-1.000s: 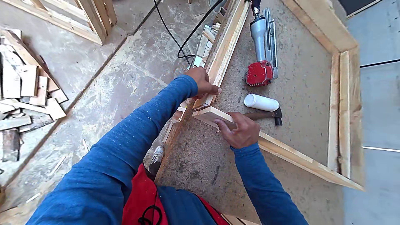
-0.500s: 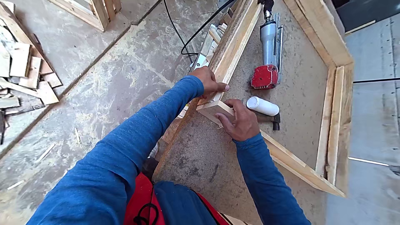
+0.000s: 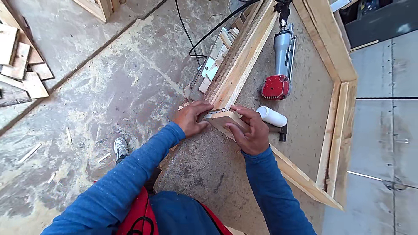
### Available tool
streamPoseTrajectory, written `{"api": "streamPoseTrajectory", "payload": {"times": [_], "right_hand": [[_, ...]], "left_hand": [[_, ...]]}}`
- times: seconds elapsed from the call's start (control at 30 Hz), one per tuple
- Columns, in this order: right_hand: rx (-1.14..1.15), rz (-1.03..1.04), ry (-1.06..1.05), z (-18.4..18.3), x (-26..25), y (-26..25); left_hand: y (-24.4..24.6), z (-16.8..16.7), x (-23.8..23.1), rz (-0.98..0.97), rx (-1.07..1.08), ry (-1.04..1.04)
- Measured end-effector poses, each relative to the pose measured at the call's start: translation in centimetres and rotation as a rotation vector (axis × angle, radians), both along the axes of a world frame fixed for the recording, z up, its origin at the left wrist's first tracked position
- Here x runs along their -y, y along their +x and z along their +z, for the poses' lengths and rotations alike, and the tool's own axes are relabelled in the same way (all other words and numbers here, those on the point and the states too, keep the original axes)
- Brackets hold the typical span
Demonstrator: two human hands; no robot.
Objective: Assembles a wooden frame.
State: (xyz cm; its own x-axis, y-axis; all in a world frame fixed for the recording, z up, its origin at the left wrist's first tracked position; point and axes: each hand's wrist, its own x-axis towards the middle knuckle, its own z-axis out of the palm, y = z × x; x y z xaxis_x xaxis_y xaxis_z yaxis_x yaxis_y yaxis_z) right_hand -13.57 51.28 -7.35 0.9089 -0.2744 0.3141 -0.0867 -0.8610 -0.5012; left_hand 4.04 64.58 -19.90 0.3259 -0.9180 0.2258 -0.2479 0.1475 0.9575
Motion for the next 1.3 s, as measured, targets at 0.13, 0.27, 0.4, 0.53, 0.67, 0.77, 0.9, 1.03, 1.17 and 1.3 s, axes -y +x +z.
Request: {"api": "streamPoseTrajectory", "payload": {"times": [0.13,0.27,0.4,0.53,0.67,0.77,0.9,1.03,1.17,1.3], "right_hand": [[-0.018,-0.036,-0.002,0.1,0.1,0.2],[-0.014,-0.02,0.006,0.1,0.4,0.5],[-0.003,-0.012,-0.002,0.1,0.4,0.6],[-0.001,-0.001,-0.001,0.2,0.4,0.7],[-0.004,-0.003,0.004,0.2,0.4,0.7],[-0.009,-0.01,0.023,0.3,0.2,0.7],[-0.019,-0.037,0.025,0.4,0.0,0.9],[-0.022,-0.047,0.015,0.3,0.1,1.0],[-0.015,-0.047,0.006,0.3,0.1,1.0],[-0.001,-0.054,0.006,0.1,0.1,0.9]], "left_hand": [[-0.2,-0.4,0.5,0.055,0.01,-0.024],[0.0,-0.4,0.7,0.067,0.016,-0.028],[0.0,-0.5,0.7,0.088,0.04,-0.041],[-0.2,-0.7,0.6,0.138,0.043,-0.118],[-0.2,-0.9,0.6,0.149,0.065,-0.131],[-0.2,-0.9,0.5,0.14,0.079,-0.117],[-0.3,-0.8,0.4,0.139,0.076,-0.125],[-0.4,-0.8,0.5,0.145,0.065,-0.142],[-0.4,-0.8,0.5,0.156,0.057,-0.127],[-0.9,-1.2,0.5,0.174,0.003,-0.131]]}}
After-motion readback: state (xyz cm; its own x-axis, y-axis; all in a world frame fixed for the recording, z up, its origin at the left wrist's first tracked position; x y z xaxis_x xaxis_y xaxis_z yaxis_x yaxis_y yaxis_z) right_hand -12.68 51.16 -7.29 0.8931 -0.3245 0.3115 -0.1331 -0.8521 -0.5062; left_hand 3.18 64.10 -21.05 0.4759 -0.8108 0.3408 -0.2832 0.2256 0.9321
